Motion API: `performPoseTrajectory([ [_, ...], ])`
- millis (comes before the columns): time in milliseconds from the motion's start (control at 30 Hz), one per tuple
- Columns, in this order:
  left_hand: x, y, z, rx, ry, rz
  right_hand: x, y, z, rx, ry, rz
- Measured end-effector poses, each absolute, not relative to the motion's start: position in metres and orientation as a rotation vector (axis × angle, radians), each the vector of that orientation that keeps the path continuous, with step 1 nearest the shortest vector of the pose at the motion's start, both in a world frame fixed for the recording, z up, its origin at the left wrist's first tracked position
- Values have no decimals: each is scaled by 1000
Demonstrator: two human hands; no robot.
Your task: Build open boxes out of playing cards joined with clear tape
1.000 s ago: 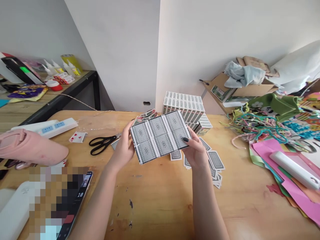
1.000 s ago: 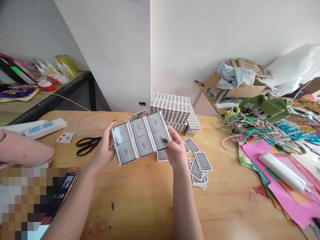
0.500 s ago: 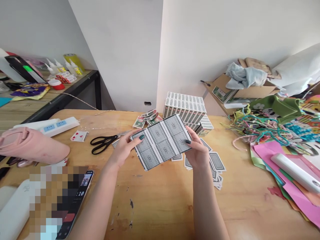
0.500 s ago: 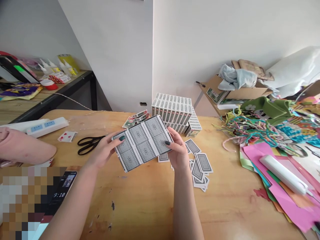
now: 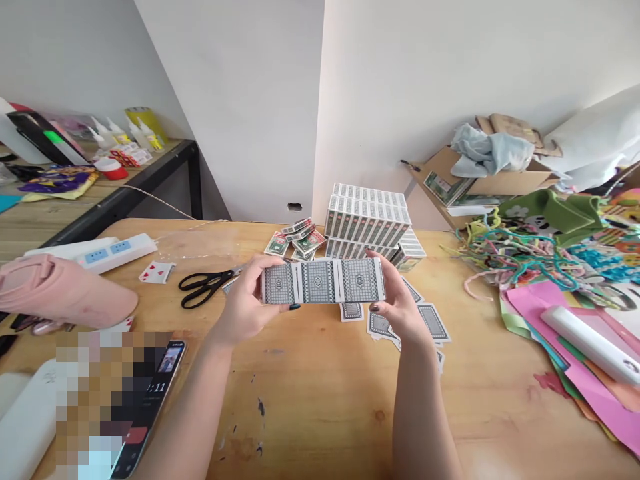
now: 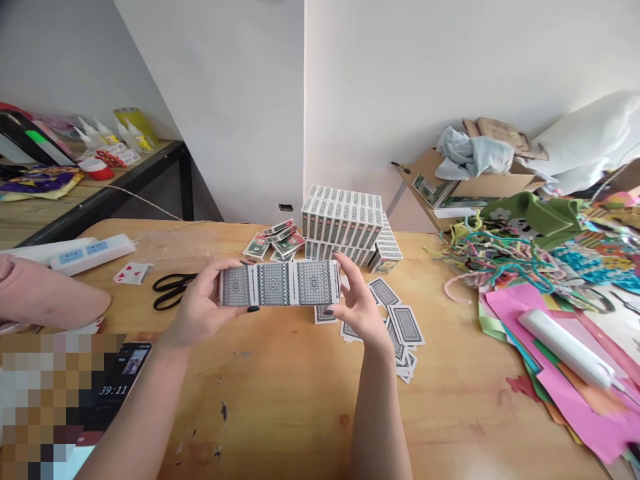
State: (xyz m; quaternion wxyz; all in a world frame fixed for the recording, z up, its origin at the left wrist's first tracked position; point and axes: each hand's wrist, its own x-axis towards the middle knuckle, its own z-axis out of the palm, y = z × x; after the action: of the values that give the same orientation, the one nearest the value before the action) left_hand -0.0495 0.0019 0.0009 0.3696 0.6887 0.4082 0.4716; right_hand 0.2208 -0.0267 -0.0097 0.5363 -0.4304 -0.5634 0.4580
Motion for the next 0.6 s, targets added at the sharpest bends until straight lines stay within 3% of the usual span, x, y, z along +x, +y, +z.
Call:
performPoseTrajectory([
  [267,-43,-4,14,2135,1102,993,212,-31,-2,-1210,-1662,931],
  [467,-38,-12,13,2049,1072,959,194,-40,17,-1376,-1945,516],
  [600,-34,-20,14,1929,974,1064,190,-44,26,-1252,-1980,604],
])
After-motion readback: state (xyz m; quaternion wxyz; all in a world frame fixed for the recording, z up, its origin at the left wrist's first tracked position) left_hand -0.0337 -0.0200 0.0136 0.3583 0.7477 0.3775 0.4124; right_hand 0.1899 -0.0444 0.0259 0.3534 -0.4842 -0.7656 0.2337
